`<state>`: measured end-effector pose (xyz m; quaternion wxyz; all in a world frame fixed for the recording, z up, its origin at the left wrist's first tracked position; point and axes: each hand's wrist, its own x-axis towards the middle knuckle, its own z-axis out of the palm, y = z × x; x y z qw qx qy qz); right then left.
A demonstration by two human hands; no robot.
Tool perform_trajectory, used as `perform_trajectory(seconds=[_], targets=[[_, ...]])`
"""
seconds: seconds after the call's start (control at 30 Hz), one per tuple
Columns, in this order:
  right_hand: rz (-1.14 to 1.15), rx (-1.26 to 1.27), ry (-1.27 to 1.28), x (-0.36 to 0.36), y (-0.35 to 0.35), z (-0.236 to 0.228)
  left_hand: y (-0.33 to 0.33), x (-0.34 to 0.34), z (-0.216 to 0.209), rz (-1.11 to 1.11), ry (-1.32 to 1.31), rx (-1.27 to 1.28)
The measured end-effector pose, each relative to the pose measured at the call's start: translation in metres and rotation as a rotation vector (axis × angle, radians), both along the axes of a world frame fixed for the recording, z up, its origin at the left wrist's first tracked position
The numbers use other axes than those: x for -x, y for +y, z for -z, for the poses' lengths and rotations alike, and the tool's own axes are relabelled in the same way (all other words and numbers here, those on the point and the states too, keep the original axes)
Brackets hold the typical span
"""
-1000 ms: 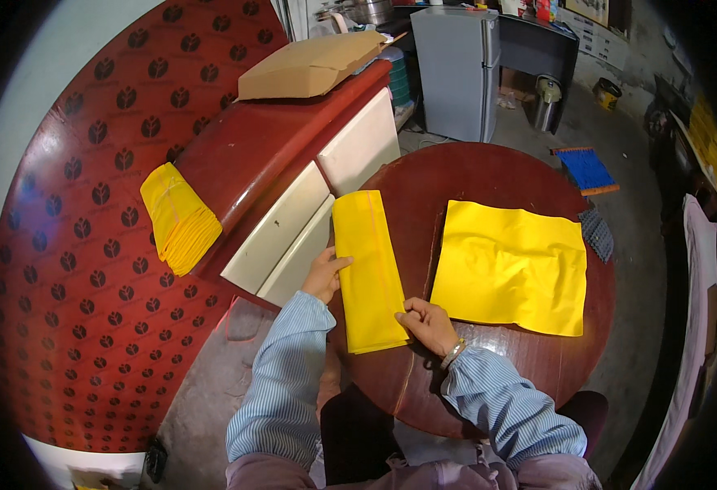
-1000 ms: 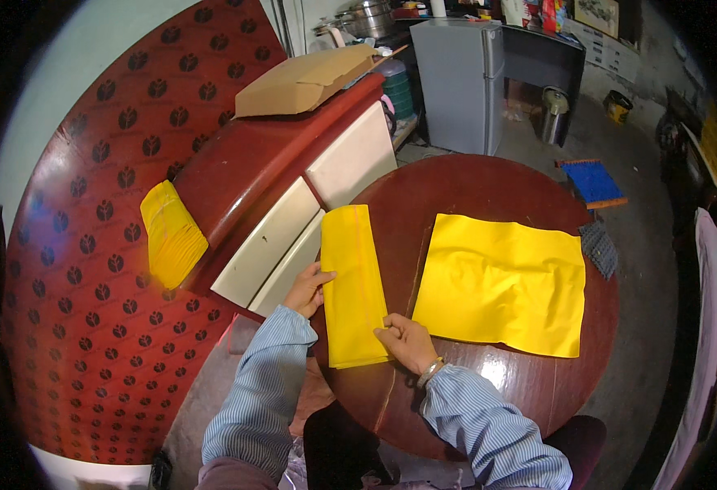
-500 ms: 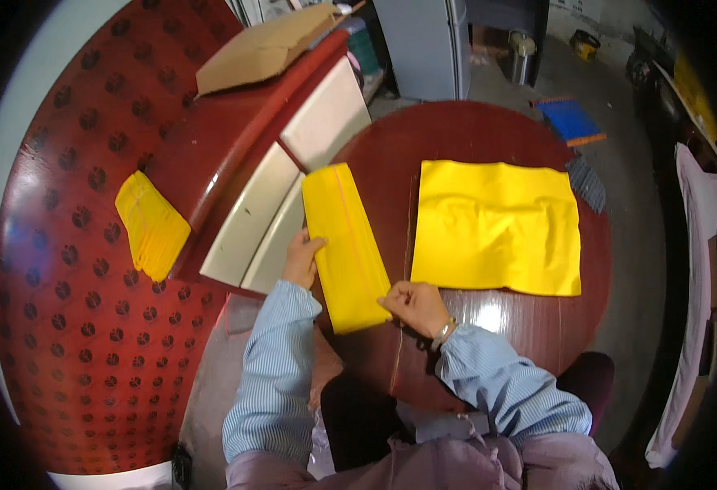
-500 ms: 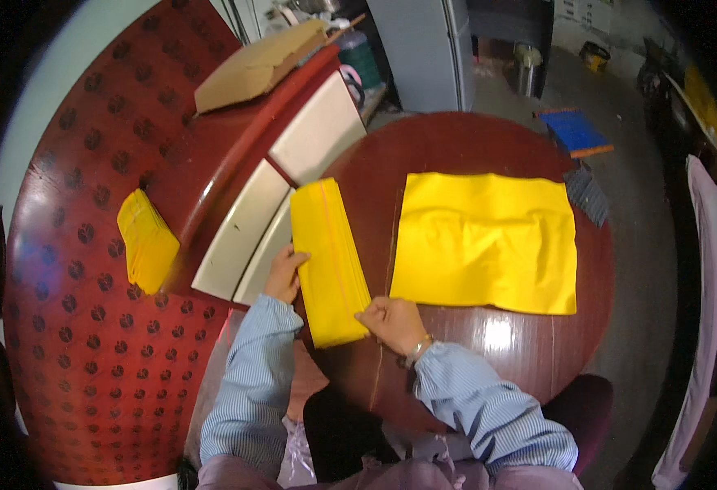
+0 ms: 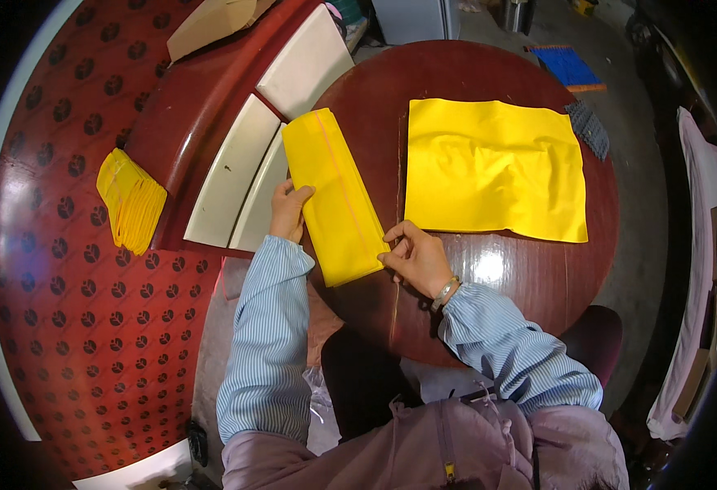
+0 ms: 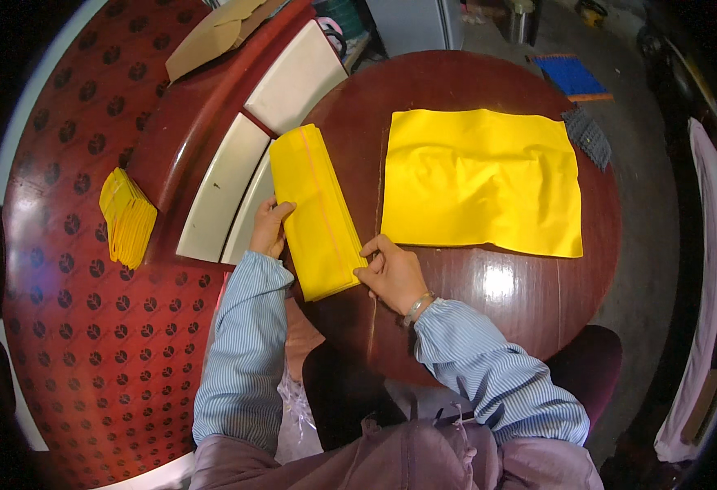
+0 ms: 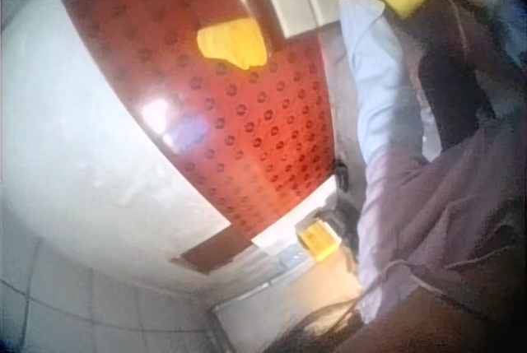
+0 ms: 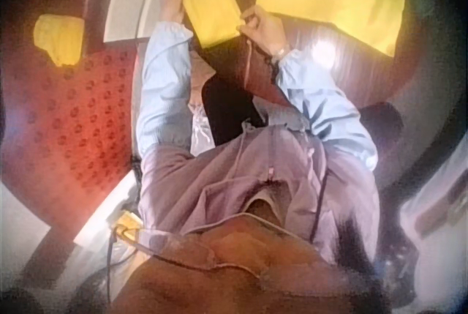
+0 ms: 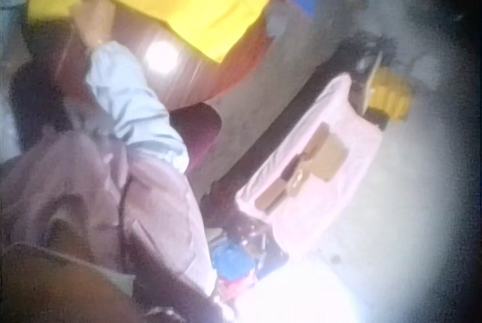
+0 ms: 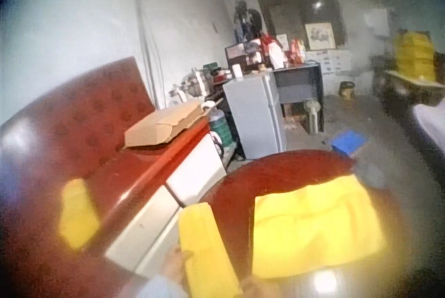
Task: The person folds yellow fabric pieces on a round wooden table. They fold each piece in half, then in half again, and place the folded items into a growing stack on the left side of the table.
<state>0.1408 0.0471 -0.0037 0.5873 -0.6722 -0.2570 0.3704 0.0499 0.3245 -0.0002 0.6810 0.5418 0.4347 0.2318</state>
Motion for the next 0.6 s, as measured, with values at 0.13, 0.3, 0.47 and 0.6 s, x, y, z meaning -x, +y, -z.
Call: perform_trajectory(seconds=[0.13, 0.3, 0.47, 0.6], targets=[[0.003, -0.002, -0.025, -0.001, 0.001, 0.002, -0.009, 0.009, 0.000, -0.045, -0.019, -0.069], [-0.002, 0.002, 0.011, -0.002, 0.001, 0.002, -0.027, 0.053, 0.000, -0.048, 0.045, -0.211], [0.012, 0.037, 0.006, 0.000, 0.001, 0.004, -0.088, 0.090, 0.018, -0.049, 0.060, -0.318], [0.010, 0.025, -0.062, -0.002, 0.001, 0.010, -0.131, 0.096, 0.029, -0.110, 0.066, -0.357]])
